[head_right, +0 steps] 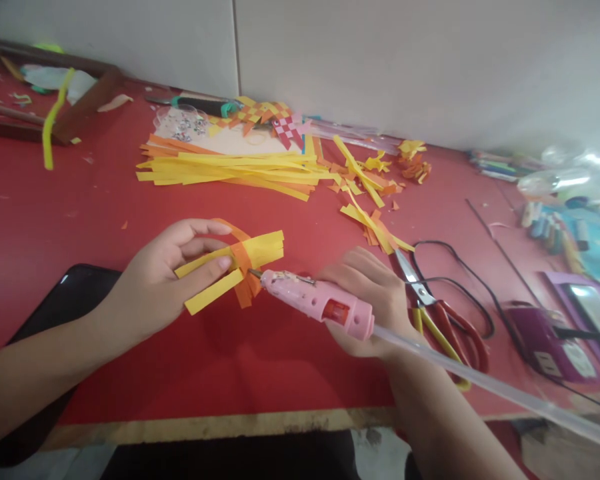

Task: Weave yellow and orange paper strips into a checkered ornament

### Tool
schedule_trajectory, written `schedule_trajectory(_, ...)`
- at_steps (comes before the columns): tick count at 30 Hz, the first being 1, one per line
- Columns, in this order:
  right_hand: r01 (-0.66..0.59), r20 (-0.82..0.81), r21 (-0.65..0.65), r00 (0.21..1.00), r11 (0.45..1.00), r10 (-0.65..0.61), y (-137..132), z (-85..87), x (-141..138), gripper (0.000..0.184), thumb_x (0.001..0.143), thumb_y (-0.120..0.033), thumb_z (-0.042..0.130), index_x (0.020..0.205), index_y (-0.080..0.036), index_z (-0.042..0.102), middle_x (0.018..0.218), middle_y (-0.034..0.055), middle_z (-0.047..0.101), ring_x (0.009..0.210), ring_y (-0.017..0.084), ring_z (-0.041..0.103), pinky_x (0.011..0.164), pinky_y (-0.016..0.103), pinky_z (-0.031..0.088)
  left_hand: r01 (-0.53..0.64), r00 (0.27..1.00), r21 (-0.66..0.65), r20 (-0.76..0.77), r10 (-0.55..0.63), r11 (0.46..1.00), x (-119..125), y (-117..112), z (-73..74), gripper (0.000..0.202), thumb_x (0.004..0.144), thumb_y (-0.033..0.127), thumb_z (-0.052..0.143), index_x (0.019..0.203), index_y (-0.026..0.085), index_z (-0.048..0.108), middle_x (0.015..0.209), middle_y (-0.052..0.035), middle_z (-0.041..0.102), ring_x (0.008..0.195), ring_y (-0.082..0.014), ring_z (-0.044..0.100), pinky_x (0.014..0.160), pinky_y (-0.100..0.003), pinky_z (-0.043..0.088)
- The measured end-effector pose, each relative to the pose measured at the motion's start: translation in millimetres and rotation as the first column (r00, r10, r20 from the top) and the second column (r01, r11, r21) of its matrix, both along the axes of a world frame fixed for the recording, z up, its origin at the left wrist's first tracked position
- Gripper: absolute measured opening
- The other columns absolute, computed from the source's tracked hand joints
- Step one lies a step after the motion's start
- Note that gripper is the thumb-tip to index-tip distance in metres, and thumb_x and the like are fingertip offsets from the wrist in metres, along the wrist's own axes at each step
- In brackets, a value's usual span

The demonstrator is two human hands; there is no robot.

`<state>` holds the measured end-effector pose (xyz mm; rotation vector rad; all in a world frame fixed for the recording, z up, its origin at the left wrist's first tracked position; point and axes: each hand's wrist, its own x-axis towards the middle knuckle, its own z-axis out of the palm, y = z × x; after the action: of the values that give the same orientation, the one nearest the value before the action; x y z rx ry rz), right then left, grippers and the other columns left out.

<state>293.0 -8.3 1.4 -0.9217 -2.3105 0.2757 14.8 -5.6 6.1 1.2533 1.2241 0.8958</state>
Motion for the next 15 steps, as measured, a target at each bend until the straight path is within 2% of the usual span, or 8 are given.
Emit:
schedule_trajectory(5,0.064,0.007,0.121,0.998,0.991,-0.065,6,5.0,15,0.025,0.077,-0.023,0.064,0.102,-0.026,0.064,0.078,0.0062,0.065,0.065,0.023,0.057,0.061,0.041,0.045,-0.061,0.998,-0.055,0.029,0.063,0.997,-2,1,-1.3,0.032,0.089,0.038,0.071,0.116,0.025,0.060,0.103,-0.0028,0.072,0.093,-0.0197,0.071,0.071,-0.026,0.052)
schedule_trajectory(7,0.139,-0.012,0.130,0.990,0.982,-0.138,11,6.3,27,0.026,0.078,-0.022,0.067,0.104,-0.027,0.065,0.082,0.0076,0.067,0.070,0.025,0.061,0.065,0.042,0.046,-0.084,0.994,-0.084,0.059,0.089,0.993,-2,1,-2.6,0.031,0.089,0.037,0.072,0.115,0.025,0.060,0.104,-0.0025,0.072,0.095,-0.0188,0.071,0.073,-0.025,0.053)
schedule_trajectory(8,0.189,0.031,0.134,0.980,0.973,-0.195,13,5.5,34,0.026,0.079,-0.019,0.067,0.104,-0.027,0.065,0.082,0.0079,0.068,0.072,0.026,0.063,0.069,0.043,0.045,-0.091,0.992,-0.098,0.079,0.099,0.991,-2,1,-3.3,0.031,0.088,0.036,0.072,0.115,0.025,0.061,0.103,-0.0026,0.073,0.095,-0.0185,0.072,0.073,-0.025,0.054)
schedule_trajectory(10,0.217,0.143,0.196,0.959,0.956,-0.247,21,-0.1,48,0.028,0.080,-0.019,0.069,0.106,-0.027,0.064,0.082,0.0081,0.071,0.072,0.026,0.063,0.070,0.044,0.042,-0.095,0.987,-0.125,0.119,0.110,0.988,-1,2,-4.6,0.032,0.087,0.034,0.073,0.114,0.023,0.061,0.101,-0.0028,0.073,0.092,-0.0183,0.072,0.073,-0.025,0.055)
schedule_trajectory(11,0.188,0.205,0.226,0.950,0.956,-0.235,26,-4.8,55,0.030,0.078,-0.021,0.070,0.107,-0.027,0.064,0.081,0.0083,0.071,0.070,0.026,0.063,0.067,0.043,0.040,-0.094,0.984,-0.137,0.137,0.113,0.986,-1,2,-5.3,0.033,0.087,0.034,0.074,0.115,0.023,0.060,0.102,-0.0031,0.073,0.092,-0.0184,0.072,0.074,-0.026,0.056)
schedule_trajectory(13,0.191,0.308,0.245,0.914,0.951,-0.263,35,-16.5,69,0.042,0.073,-0.021,0.072,0.114,-0.026,0.064,0.086,0.0105,0.072,0.073,0.028,0.061,0.063,0.041,0.037,-0.088,0.978,-0.155,0.175,0.115,0.984,-1,2,-6.4,0.036,0.086,0.033,0.075,0.117,0.022,0.060,0.105,-0.0039,0.073,0.093,-0.0193,0.072,0.075,-0.027,0.057)
schedule_trajectory(15,0.203,0.343,0.276,0.892,0.940,-0.293,42,-25.9,77,0.046,0.071,-0.011,0.064,0.114,-0.028,0.067,0.084,0.0092,0.072,0.072,0.027,0.059,0.060,0.038,0.035,-0.077,0.972,-0.170,0.207,0.112,0.982,-1,2,-7.4,0.039,0.084,0.032,0.077,0.118,0.023,0.059,0.110,-0.0044,0.073,0.096,-0.0202,0.072,0.077,-0.029,0.058)
